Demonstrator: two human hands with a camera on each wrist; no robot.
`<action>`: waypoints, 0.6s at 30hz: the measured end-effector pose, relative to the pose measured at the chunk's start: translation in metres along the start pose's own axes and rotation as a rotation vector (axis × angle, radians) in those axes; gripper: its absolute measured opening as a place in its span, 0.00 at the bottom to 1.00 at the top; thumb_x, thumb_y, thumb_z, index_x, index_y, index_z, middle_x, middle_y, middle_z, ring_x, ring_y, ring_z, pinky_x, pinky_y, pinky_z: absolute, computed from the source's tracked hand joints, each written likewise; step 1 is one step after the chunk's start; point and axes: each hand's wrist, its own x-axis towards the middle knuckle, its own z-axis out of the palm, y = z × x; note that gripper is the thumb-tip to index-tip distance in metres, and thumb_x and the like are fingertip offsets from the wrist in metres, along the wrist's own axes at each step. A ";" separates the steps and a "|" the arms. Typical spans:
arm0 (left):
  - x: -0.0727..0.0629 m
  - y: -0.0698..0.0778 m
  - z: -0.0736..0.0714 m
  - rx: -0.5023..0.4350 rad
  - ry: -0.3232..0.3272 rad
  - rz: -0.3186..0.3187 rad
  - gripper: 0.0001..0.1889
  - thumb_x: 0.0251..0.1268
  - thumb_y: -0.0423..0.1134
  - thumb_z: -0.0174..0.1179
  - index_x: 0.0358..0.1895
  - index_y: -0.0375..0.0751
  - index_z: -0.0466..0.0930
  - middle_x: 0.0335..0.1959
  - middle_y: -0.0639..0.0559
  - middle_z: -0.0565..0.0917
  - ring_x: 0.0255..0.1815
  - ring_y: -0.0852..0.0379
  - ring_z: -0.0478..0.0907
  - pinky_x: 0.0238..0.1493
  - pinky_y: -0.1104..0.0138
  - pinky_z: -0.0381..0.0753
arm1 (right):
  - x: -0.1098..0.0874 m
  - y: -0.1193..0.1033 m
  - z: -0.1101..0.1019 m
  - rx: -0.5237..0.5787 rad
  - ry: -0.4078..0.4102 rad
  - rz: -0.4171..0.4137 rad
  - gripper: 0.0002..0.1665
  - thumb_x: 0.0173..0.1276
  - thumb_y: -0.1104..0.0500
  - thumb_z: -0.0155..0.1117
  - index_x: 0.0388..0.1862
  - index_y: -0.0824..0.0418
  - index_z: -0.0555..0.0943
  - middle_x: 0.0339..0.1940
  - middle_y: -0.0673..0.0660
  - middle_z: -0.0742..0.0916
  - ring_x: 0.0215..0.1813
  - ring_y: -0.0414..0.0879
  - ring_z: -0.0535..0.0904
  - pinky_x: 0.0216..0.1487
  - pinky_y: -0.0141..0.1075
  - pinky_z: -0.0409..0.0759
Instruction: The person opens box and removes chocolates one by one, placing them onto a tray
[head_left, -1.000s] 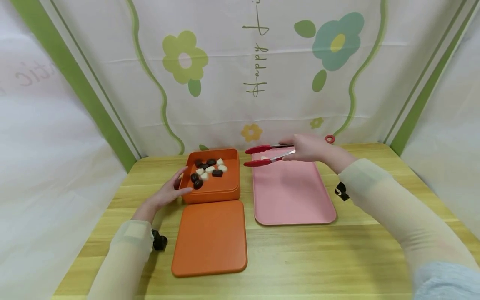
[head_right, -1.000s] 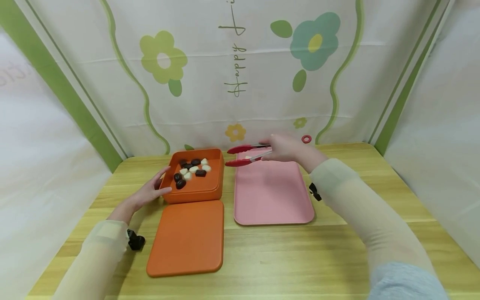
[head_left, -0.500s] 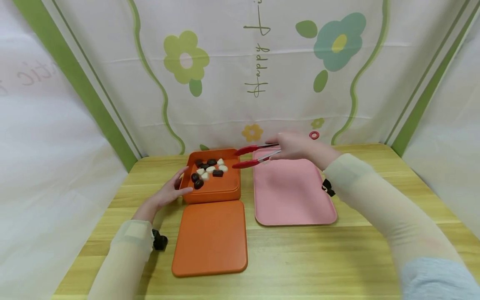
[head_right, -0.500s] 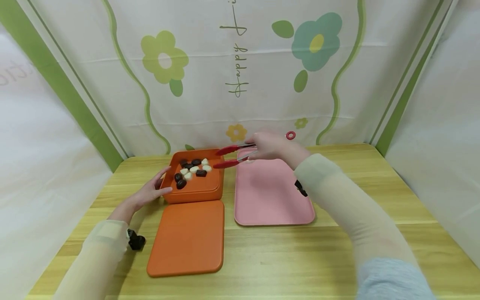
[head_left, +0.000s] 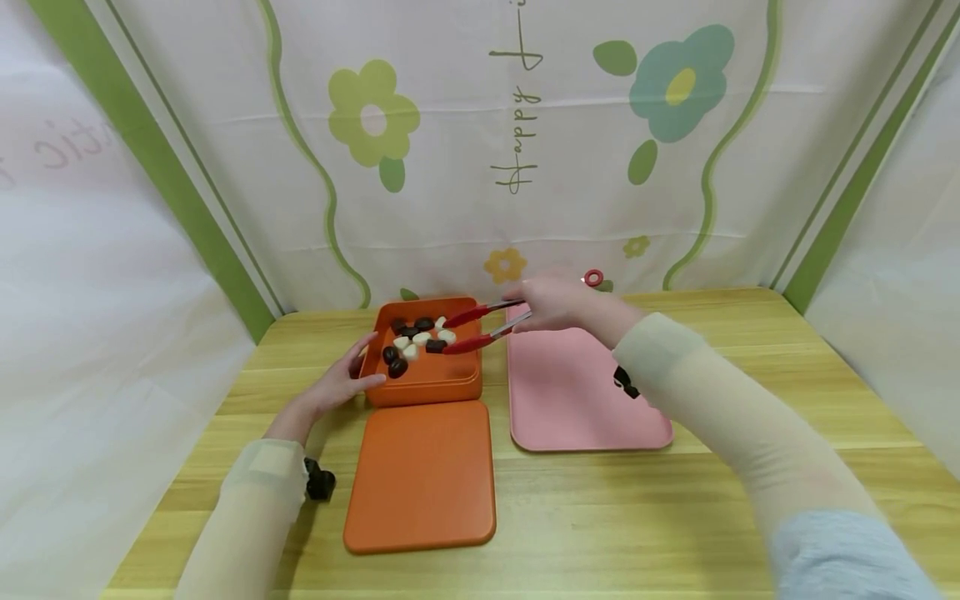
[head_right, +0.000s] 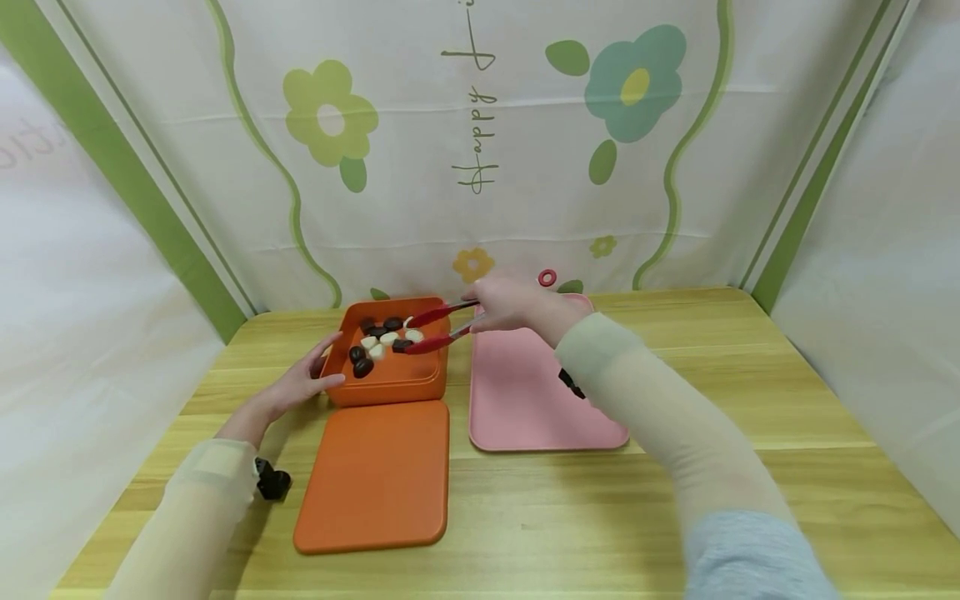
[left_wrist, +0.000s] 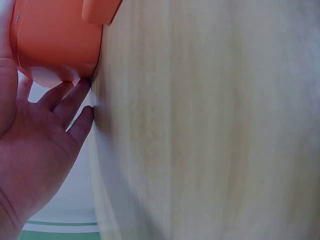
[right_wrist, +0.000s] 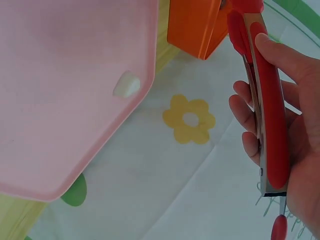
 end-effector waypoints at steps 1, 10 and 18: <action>0.000 0.000 0.000 0.001 0.002 -0.001 0.43 0.71 0.40 0.59 0.80 0.49 0.39 0.71 0.26 0.57 0.69 0.32 0.60 0.68 0.41 0.54 | 0.002 -0.002 0.001 -0.019 0.000 -0.002 0.20 0.61 0.54 0.70 0.51 0.60 0.83 0.48 0.56 0.86 0.47 0.52 0.81 0.48 0.44 0.78; -0.001 0.001 0.000 0.015 0.008 -0.003 0.43 0.70 0.40 0.59 0.80 0.49 0.39 0.71 0.25 0.57 0.69 0.32 0.59 0.67 0.40 0.54 | 0.023 -0.010 0.011 -0.067 -0.036 0.015 0.24 0.62 0.53 0.70 0.56 0.62 0.82 0.49 0.56 0.86 0.47 0.53 0.80 0.51 0.45 0.77; -0.003 0.009 0.000 0.014 0.003 -0.011 0.43 0.71 0.38 0.59 0.79 0.46 0.39 0.71 0.24 0.56 0.70 0.30 0.56 0.67 0.39 0.53 | 0.035 -0.011 0.019 -0.100 -0.062 0.051 0.23 0.61 0.50 0.71 0.53 0.58 0.83 0.42 0.53 0.86 0.43 0.50 0.79 0.46 0.43 0.77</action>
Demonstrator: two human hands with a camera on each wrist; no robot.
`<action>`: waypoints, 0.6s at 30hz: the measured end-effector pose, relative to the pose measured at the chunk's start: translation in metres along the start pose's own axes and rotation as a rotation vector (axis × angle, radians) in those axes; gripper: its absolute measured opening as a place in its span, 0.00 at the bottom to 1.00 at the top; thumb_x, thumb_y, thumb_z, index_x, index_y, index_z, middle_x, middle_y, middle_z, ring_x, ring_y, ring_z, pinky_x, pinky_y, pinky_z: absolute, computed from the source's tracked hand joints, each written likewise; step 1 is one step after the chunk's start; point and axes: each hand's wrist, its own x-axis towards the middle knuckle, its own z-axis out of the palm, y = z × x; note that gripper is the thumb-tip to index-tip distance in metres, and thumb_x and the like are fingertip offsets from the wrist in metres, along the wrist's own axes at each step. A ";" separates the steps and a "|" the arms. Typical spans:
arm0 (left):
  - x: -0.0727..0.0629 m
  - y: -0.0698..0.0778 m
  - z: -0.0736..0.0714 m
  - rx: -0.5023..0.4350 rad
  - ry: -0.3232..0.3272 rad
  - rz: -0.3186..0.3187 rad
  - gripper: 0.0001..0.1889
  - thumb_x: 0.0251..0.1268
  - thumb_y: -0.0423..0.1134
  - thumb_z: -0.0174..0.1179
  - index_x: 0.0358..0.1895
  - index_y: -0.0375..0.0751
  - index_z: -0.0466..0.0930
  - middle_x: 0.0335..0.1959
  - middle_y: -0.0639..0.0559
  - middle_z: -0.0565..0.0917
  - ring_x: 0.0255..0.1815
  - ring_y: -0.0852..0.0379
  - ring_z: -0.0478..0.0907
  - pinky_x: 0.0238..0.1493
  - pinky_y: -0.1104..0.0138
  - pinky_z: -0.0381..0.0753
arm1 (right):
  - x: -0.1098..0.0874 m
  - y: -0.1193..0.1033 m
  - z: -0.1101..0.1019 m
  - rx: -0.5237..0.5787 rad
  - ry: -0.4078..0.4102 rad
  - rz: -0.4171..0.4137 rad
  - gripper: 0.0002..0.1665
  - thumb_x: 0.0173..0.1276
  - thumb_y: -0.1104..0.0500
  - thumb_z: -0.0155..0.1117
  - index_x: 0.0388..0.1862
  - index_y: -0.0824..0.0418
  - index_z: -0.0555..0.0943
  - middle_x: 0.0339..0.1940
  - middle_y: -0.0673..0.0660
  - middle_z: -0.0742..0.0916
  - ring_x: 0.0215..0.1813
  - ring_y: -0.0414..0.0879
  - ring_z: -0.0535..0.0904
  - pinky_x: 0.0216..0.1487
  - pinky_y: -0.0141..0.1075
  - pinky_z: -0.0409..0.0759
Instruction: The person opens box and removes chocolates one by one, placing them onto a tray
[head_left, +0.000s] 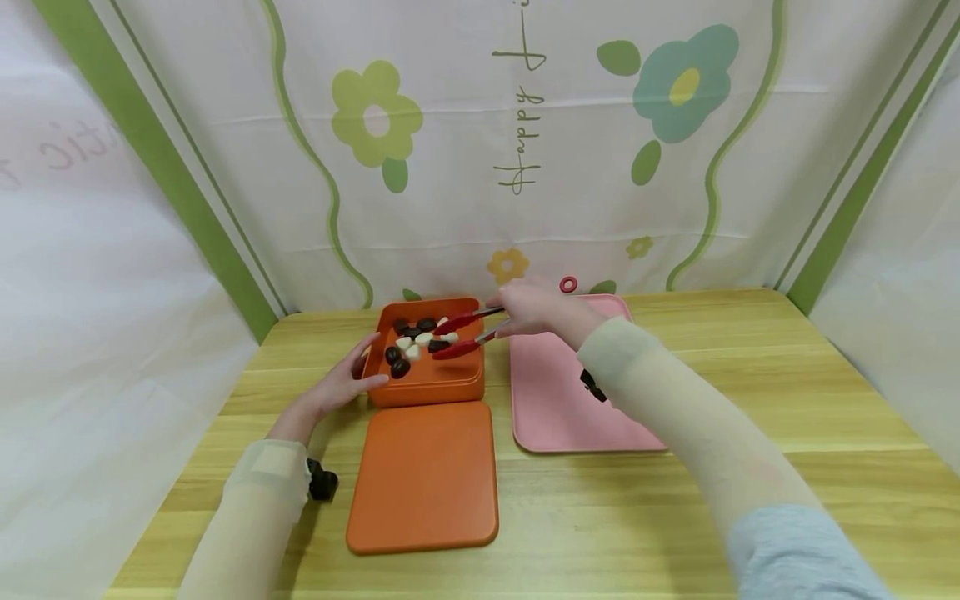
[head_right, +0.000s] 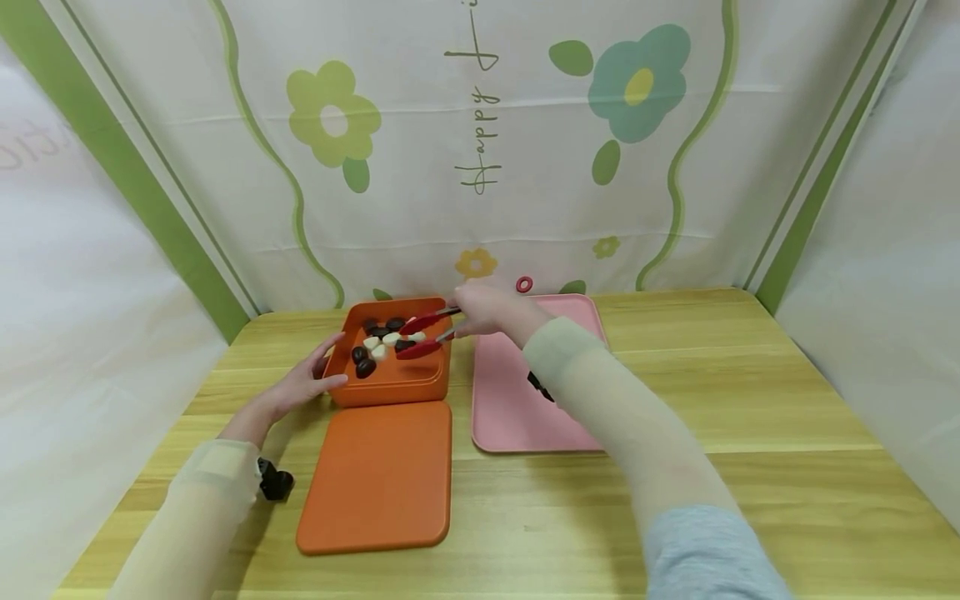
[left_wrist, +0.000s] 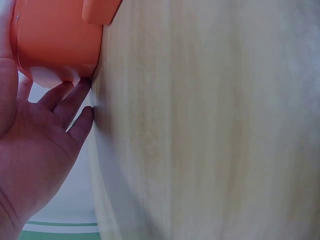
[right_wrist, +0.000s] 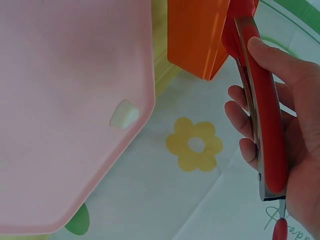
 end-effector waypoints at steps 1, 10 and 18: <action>-0.001 0.004 0.000 -0.001 -0.003 -0.001 0.43 0.71 0.37 0.58 0.79 0.45 0.39 0.71 0.24 0.56 0.70 0.30 0.56 0.67 0.39 0.53 | 0.001 0.000 0.001 0.000 -0.001 0.000 0.23 0.61 0.50 0.71 0.53 0.59 0.84 0.43 0.54 0.87 0.43 0.50 0.80 0.46 0.43 0.77; 0.003 -0.007 0.001 0.015 0.011 0.009 0.43 0.71 0.40 0.59 0.80 0.50 0.40 0.72 0.26 0.55 0.71 0.32 0.55 0.68 0.40 0.52 | 0.006 -0.002 0.007 -0.034 -0.001 0.018 0.18 0.60 0.48 0.72 0.46 0.55 0.85 0.37 0.52 0.87 0.36 0.47 0.78 0.38 0.42 0.77; 0.003 -0.006 0.000 0.020 0.010 0.000 0.42 0.72 0.39 0.58 0.80 0.51 0.40 0.72 0.27 0.55 0.71 0.32 0.55 0.67 0.40 0.53 | 0.011 -0.007 0.009 -0.066 -0.019 0.047 0.17 0.60 0.46 0.72 0.44 0.53 0.86 0.34 0.48 0.85 0.34 0.46 0.77 0.37 0.41 0.76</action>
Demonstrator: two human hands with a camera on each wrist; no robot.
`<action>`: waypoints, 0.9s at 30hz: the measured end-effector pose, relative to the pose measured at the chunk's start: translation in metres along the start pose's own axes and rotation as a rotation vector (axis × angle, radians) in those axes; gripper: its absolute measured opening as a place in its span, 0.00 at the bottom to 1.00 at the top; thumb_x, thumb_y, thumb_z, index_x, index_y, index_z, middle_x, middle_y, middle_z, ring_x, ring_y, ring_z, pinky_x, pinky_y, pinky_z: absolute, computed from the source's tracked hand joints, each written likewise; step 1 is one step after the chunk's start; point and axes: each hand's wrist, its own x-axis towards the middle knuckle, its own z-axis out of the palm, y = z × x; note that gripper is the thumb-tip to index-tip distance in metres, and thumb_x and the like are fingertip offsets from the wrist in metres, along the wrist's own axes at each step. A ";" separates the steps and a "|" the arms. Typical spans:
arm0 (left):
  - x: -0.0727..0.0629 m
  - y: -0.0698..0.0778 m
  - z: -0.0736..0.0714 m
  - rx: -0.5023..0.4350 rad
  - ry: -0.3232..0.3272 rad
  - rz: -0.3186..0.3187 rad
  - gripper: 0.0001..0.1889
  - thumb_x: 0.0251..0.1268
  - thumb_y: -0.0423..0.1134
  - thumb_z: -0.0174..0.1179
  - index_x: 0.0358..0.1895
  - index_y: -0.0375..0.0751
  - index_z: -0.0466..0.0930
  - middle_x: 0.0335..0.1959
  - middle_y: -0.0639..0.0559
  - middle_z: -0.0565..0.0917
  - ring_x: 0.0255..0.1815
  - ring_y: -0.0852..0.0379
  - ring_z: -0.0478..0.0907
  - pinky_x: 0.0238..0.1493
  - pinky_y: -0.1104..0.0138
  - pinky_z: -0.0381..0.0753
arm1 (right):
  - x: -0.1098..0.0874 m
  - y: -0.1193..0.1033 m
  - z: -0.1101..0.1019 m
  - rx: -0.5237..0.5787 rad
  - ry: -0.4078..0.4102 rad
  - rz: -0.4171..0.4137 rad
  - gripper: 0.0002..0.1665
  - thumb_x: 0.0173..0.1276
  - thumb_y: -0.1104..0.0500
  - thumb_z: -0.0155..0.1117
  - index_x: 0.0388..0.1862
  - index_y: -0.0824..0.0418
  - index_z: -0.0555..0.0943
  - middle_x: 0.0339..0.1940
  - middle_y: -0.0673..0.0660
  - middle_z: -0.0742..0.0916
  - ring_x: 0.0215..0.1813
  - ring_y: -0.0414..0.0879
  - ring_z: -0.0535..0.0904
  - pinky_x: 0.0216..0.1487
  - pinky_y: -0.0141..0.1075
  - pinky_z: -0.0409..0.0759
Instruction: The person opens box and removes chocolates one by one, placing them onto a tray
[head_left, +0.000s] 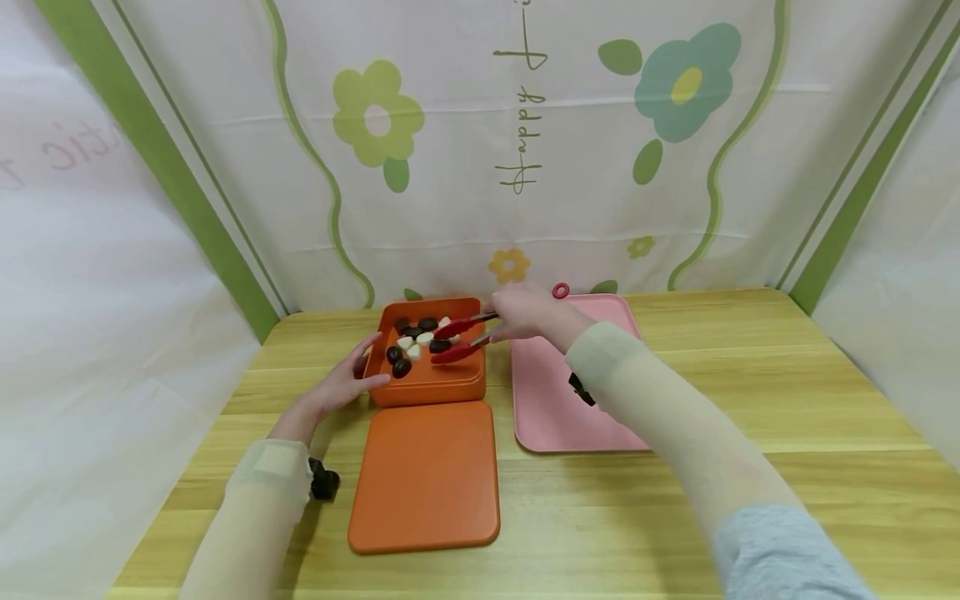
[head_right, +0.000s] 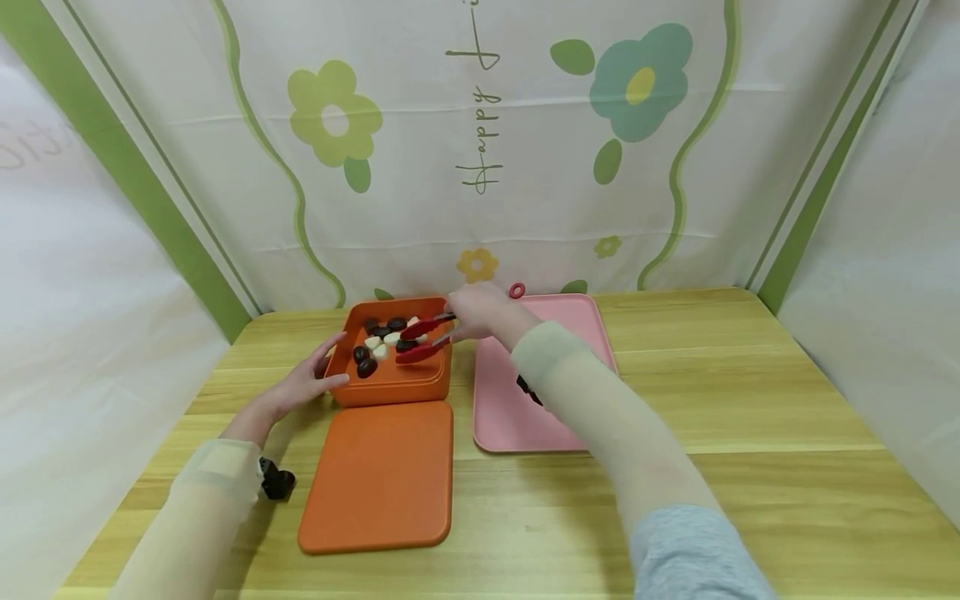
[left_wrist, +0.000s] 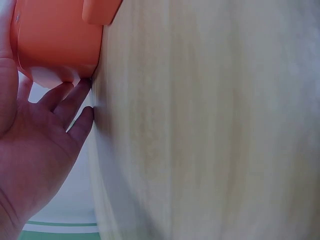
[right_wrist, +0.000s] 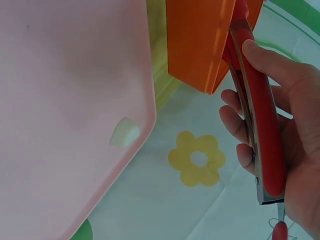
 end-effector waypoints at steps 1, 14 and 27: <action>-0.001 0.002 0.000 -0.003 -0.003 -0.002 0.42 0.72 0.38 0.58 0.80 0.50 0.40 0.72 0.26 0.54 0.71 0.32 0.55 0.67 0.40 0.53 | 0.000 -0.001 0.000 -0.001 -0.002 -0.004 0.17 0.60 0.46 0.72 0.44 0.53 0.86 0.34 0.48 0.85 0.34 0.45 0.77 0.37 0.40 0.76; -0.005 0.012 0.000 -0.026 -0.013 -0.005 0.42 0.71 0.36 0.58 0.79 0.45 0.40 0.73 0.24 0.52 0.71 0.29 0.52 0.67 0.38 0.52 | 0.000 -0.006 0.001 -0.008 -0.007 -0.027 0.14 0.61 0.46 0.71 0.40 0.53 0.86 0.29 0.47 0.81 0.33 0.46 0.75 0.36 0.38 0.73; 0.001 -0.002 0.001 -0.012 0.004 0.000 0.42 0.71 0.38 0.58 0.79 0.49 0.40 0.72 0.26 0.55 0.71 0.32 0.55 0.67 0.40 0.53 | -0.003 -0.004 0.004 0.078 -0.005 -0.049 0.11 0.63 0.49 0.71 0.40 0.52 0.86 0.30 0.46 0.82 0.34 0.46 0.75 0.39 0.39 0.73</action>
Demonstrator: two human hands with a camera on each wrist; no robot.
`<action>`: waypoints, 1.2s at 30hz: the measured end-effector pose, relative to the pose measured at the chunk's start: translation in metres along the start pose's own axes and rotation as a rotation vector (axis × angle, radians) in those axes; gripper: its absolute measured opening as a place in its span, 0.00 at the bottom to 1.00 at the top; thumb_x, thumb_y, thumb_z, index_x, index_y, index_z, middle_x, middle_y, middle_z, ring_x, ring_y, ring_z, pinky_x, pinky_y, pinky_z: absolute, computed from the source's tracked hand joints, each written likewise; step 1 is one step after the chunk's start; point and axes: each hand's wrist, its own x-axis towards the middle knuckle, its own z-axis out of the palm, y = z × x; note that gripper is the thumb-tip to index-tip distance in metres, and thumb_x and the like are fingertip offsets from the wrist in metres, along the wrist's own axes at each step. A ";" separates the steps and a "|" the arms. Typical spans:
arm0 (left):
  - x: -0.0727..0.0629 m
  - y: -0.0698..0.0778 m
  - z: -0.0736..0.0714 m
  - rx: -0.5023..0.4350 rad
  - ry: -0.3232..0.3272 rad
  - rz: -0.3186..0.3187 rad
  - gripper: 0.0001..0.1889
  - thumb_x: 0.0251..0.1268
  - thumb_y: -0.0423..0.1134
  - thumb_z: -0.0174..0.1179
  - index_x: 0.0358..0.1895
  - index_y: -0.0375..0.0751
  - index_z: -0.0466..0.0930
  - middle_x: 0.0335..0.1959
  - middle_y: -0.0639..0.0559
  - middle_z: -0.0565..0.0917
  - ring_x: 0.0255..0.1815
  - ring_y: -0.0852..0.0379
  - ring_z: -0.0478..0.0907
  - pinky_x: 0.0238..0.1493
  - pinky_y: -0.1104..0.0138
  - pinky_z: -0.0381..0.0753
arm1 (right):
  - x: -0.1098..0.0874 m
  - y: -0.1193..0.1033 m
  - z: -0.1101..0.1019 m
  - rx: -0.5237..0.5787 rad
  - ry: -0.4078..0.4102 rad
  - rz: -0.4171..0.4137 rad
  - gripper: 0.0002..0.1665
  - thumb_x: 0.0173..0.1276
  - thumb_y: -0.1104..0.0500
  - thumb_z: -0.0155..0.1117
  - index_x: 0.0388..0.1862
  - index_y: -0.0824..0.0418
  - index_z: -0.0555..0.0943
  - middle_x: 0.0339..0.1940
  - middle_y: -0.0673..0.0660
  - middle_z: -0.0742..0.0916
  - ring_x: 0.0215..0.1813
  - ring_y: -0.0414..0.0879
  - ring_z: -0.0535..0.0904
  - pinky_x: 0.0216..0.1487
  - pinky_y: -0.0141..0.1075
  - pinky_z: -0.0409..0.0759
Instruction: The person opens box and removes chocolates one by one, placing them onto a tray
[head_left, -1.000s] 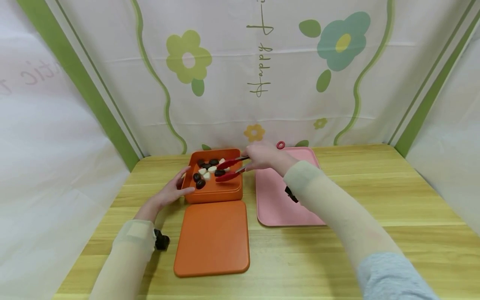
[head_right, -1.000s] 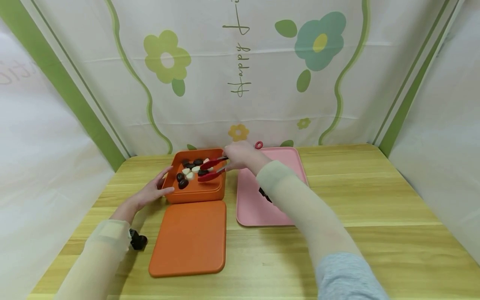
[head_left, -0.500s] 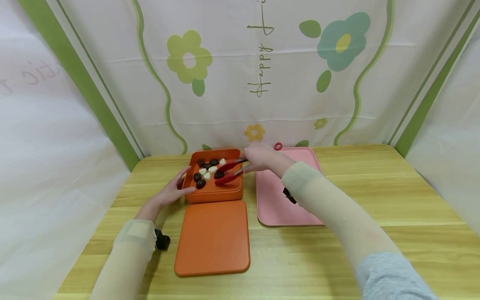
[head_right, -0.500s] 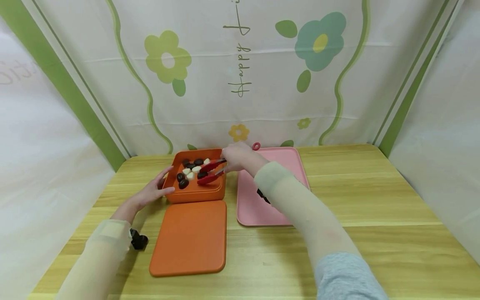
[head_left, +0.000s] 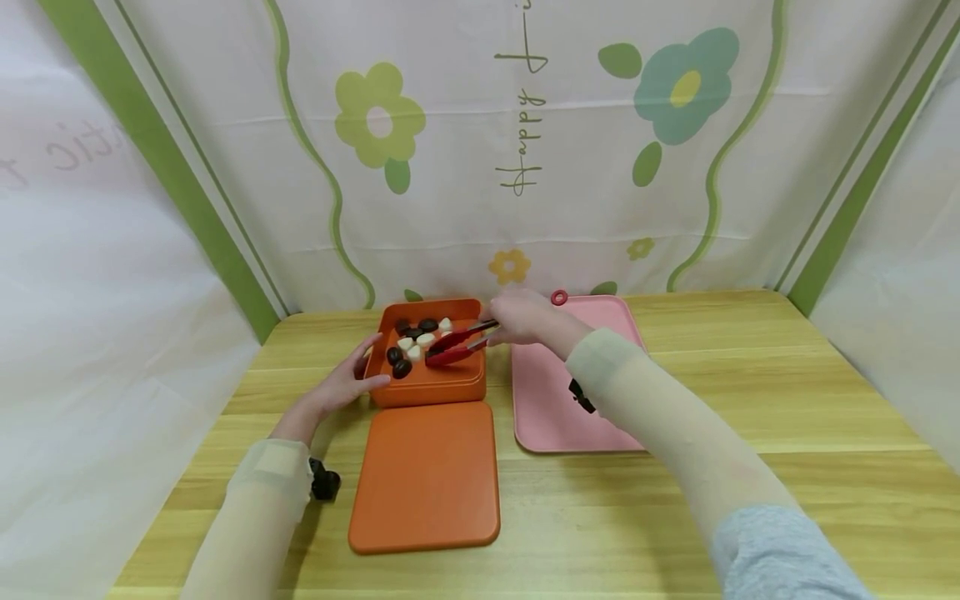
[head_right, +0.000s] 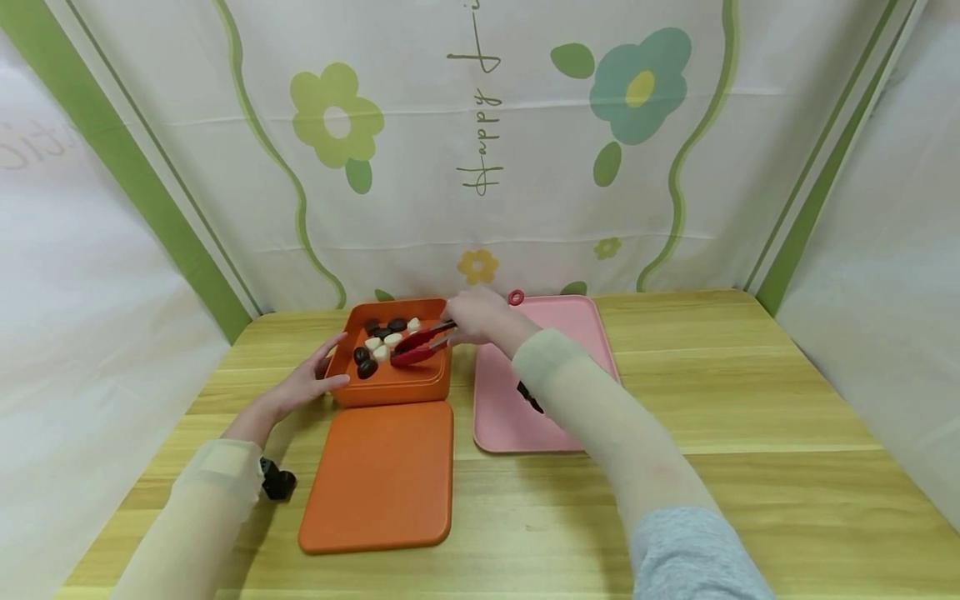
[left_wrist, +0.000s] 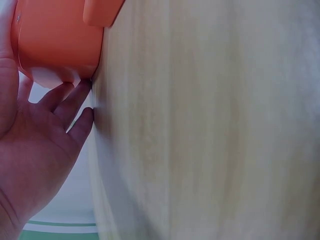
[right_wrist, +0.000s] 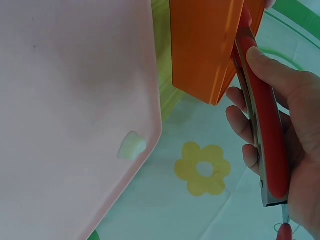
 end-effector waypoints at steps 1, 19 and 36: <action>0.000 0.000 0.000 -0.002 0.003 -0.001 0.43 0.71 0.38 0.59 0.79 0.49 0.40 0.72 0.26 0.55 0.71 0.32 0.56 0.67 0.40 0.53 | -0.001 0.001 0.000 0.009 0.004 0.001 0.10 0.63 0.49 0.71 0.40 0.52 0.86 0.29 0.46 0.82 0.34 0.45 0.75 0.38 0.39 0.73; -0.003 0.002 0.000 0.016 0.004 -0.007 0.44 0.70 0.42 0.60 0.80 0.49 0.39 0.72 0.25 0.55 0.70 0.32 0.56 0.67 0.40 0.55 | -0.029 0.015 -0.011 0.216 0.108 -0.048 0.21 0.65 0.53 0.69 0.55 0.61 0.83 0.42 0.54 0.87 0.38 0.48 0.78 0.41 0.39 0.77; -0.003 0.003 0.001 0.012 -0.003 0.010 0.44 0.70 0.42 0.60 0.79 0.46 0.39 0.71 0.25 0.57 0.69 0.31 0.59 0.66 0.40 0.57 | -0.077 0.058 -0.021 0.265 0.216 0.041 0.25 0.62 0.52 0.72 0.56 0.61 0.83 0.40 0.53 0.88 0.35 0.47 0.78 0.41 0.42 0.75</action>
